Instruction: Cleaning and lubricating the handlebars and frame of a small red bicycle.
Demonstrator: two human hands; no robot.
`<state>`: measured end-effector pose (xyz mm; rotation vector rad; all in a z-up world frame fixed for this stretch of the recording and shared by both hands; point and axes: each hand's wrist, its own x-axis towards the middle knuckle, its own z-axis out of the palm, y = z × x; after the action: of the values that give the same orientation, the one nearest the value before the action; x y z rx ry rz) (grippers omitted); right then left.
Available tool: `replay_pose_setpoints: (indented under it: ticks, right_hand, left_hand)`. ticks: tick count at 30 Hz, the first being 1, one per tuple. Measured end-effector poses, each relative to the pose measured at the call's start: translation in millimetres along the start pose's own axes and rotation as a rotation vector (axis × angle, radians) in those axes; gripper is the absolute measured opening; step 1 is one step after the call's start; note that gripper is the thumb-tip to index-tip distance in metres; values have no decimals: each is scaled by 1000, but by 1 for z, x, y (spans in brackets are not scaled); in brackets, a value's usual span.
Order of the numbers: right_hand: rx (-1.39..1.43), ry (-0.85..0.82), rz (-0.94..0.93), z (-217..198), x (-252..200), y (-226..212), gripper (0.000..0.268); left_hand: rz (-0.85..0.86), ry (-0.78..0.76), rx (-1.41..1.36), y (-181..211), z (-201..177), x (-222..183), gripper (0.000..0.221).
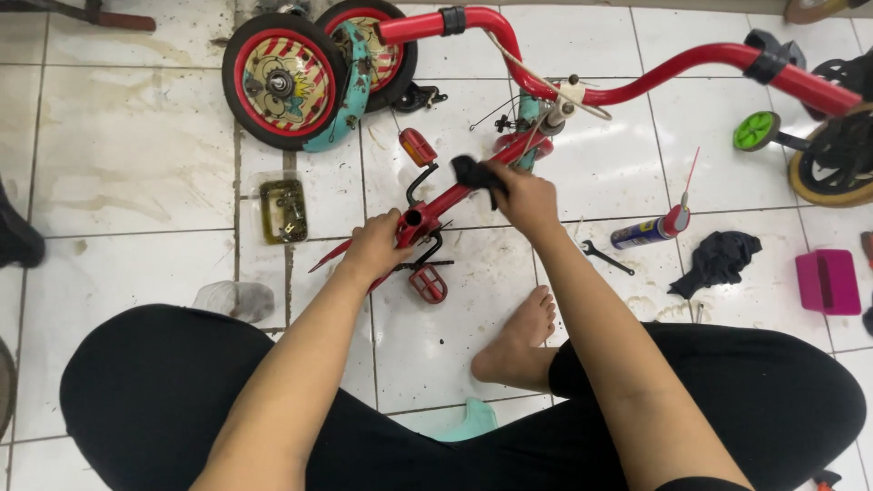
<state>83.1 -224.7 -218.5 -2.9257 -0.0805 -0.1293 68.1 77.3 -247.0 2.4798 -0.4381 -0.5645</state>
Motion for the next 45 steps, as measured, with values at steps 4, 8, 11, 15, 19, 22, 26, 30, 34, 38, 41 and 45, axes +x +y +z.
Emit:
replay_pose_setpoints:
  ticks: [4, 8, 11, 15, 19, 22, 26, 30, 34, 38, 41, 45]
  right_hand:
    - [314, 94, 250, -6, -8, -56, 40]
    - [775, 53, 58, 11, -48, -129, 49]
    - [871, 67, 47, 62, -77, -125, 54]
    - [836, 136, 79, 90, -89, -104, 43]
    - [876, 223, 71, 59, -87, -133, 28]
    - [807, 235, 58, 82, -91, -111, 33]
    - [656, 28, 271, 99, -113, -69, 34]
    - [856, 154, 614, 112, -110, -57, 47]
    - [976, 273, 339, 84, -85, -113, 39]
    - [851, 60, 411, 83, -79, -124, 32]
    - [532, -49, 265, 98, -80, -80, 31]
    - [483, 44, 254, 93, -75, -78, 27]
  left_hand:
    - [-5, -10, -29, -6, 2, 3, 42]
    - [-2, -2, -17, -13, 12, 3, 47]
    - [12, -15, 6, -6, 2, -4, 47]
    - [53, -37, 45, 3, 0, -8, 45]
    - [52, -40, 39, 6, 1, -10, 50]
    - [63, -38, 41, -3, 4, -3, 46]
    - [47, -32, 57, -7, 6, -3, 50]
    - [27, -17, 54, -1, -2, -10, 49]
    - [-3, 14, 113, -2, 9, -9, 51]
    - [37, 36, 125, -4, 13, -8, 44]
    - [23, 21, 108, 7, 2, -13, 45]
    - [-1, 27, 104, 27, -12, -22, 44]
